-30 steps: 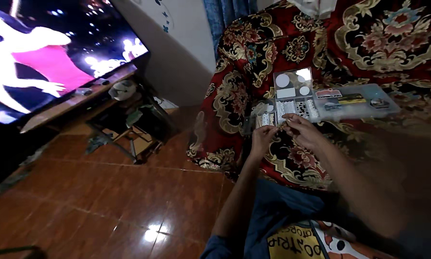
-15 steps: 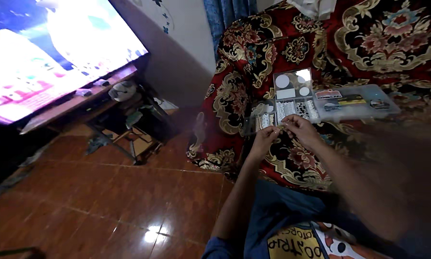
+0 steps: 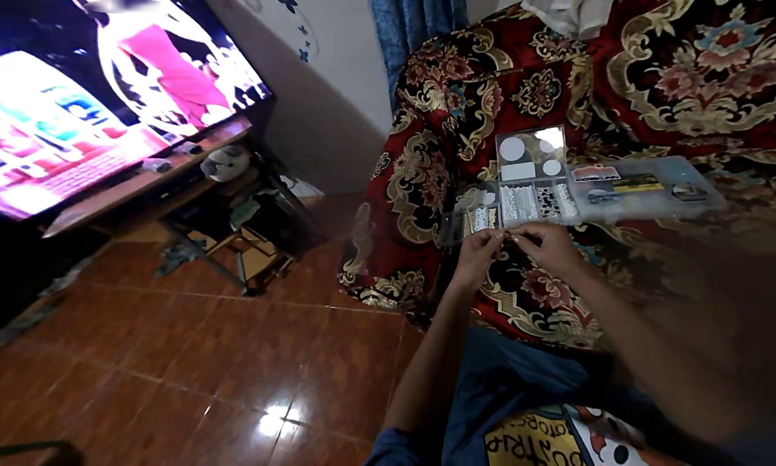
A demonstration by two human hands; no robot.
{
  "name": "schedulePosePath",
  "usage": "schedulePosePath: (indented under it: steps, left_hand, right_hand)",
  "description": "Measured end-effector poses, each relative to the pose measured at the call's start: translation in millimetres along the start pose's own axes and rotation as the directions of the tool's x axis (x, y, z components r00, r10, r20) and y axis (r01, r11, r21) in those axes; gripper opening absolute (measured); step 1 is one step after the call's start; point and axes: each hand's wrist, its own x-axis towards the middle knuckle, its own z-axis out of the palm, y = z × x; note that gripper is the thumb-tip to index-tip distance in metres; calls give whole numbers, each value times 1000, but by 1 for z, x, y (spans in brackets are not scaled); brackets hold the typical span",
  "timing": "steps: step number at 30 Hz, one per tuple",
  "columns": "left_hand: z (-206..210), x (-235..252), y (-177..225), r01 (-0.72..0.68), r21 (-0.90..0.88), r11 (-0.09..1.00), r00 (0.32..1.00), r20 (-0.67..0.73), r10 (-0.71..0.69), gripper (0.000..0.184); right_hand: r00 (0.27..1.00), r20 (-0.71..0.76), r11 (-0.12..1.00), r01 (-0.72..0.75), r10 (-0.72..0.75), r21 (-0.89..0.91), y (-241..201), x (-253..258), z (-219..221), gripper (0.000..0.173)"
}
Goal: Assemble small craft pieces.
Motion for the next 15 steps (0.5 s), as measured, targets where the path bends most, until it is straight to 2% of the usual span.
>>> schedulePosePath:
  steps: [7, 9, 13, 15]
  left_hand:
    - [-6, 0, 6, -27, 155, 988, 999, 46, 20, 13]
    - [-7, 0, 8, -46, 185, 982, 997, 64, 34, 13]
    - [-6, -1, 9, -32, 189, 981, 999, 46, 23, 14]
    - [-7, -1, 7, -31, 193, 981, 999, 19, 28, 15]
  right_hand:
    - [986, -5, 978, 167, -169, -124, 6, 2, 1, 21]
    - [986, -11, 977, 164, -167, -136, 5, 3, 0, 22]
    - [997, -53, 993, 56, -62, -108, 3, 4, -2, 27]
    - [992, -104, 990, 61, -75, -126, 7, 4, -3, 32]
